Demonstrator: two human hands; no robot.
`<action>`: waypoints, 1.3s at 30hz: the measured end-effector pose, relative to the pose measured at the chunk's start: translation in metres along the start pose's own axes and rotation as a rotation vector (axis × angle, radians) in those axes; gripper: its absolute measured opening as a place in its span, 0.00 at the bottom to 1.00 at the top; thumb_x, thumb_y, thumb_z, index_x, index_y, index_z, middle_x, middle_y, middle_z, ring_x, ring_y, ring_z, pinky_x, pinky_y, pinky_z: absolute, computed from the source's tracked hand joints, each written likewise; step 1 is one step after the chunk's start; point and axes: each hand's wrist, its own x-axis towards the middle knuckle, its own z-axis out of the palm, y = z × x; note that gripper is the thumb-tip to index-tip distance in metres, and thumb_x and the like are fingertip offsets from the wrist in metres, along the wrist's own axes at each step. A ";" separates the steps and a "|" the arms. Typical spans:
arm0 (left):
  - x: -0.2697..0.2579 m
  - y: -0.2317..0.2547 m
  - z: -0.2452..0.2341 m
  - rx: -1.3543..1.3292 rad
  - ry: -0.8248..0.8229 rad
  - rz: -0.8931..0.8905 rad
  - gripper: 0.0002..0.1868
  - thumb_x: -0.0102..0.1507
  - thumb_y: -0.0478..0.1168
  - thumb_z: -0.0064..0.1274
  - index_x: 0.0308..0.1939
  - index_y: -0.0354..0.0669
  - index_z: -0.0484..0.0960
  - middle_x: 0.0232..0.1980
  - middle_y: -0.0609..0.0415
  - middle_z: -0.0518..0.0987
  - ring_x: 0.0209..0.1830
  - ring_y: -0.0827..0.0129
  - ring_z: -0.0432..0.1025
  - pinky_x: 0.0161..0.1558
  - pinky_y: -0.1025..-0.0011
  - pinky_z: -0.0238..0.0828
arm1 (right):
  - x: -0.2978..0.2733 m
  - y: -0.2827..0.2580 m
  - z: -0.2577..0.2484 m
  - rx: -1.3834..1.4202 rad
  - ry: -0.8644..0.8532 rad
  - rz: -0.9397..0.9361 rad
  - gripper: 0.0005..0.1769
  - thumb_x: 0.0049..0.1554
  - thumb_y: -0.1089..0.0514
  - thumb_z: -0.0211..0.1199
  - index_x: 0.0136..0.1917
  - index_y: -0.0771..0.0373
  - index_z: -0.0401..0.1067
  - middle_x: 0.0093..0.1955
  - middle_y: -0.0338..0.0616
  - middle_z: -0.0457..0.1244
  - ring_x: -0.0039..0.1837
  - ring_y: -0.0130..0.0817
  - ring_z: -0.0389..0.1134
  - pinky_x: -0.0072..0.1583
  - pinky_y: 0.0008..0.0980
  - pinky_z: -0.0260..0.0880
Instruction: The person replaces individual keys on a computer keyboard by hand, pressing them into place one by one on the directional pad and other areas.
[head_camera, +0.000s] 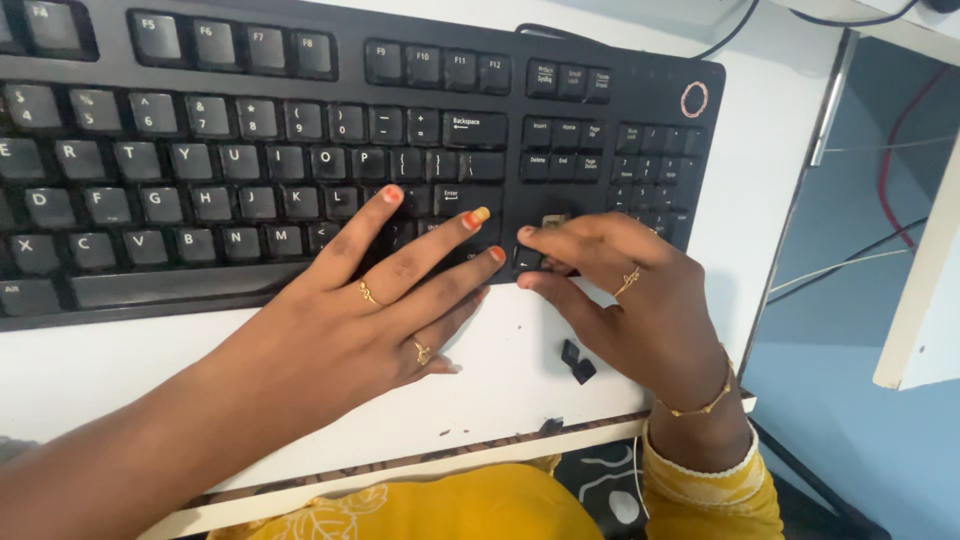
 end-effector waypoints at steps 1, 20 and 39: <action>0.000 0.000 0.000 -0.007 -0.005 0.003 0.28 0.61 0.58 0.49 0.52 0.41 0.85 0.73 0.53 0.67 0.78 0.55 0.49 0.72 0.41 0.46 | 0.000 0.001 0.000 -0.062 -0.004 -0.024 0.19 0.53 0.58 0.77 0.57 0.58 0.79 0.49 0.42 0.69 0.47 0.33 0.73 0.45 0.28 0.74; 0.000 -0.001 0.003 -0.070 -0.098 -0.008 0.23 0.62 0.55 0.48 0.47 0.42 0.85 0.76 0.54 0.65 0.79 0.56 0.48 0.72 0.41 0.43 | -0.010 0.026 -0.004 0.319 0.086 0.241 0.12 0.56 0.75 0.67 0.51 0.63 0.79 0.49 0.41 0.66 0.37 0.18 0.62 0.38 0.18 0.58; 0.001 -0.001 0.002 -0.026 -0.068 -0.006 0.25 0.62 0.56 0.49 0.51 0.43 0.86 0.74 0.55 0.67 0.79 0.57 0.50 0.73 0.42 0.43 | -0.023 -0.002 -0.002 -0.128 -0.138 -0.163 0.14 0.52 0.61 0.74 0.52 0.65 0.78 0.49 0.42 0.68 0.47 0.36 0.72 0.46 0.32 0.75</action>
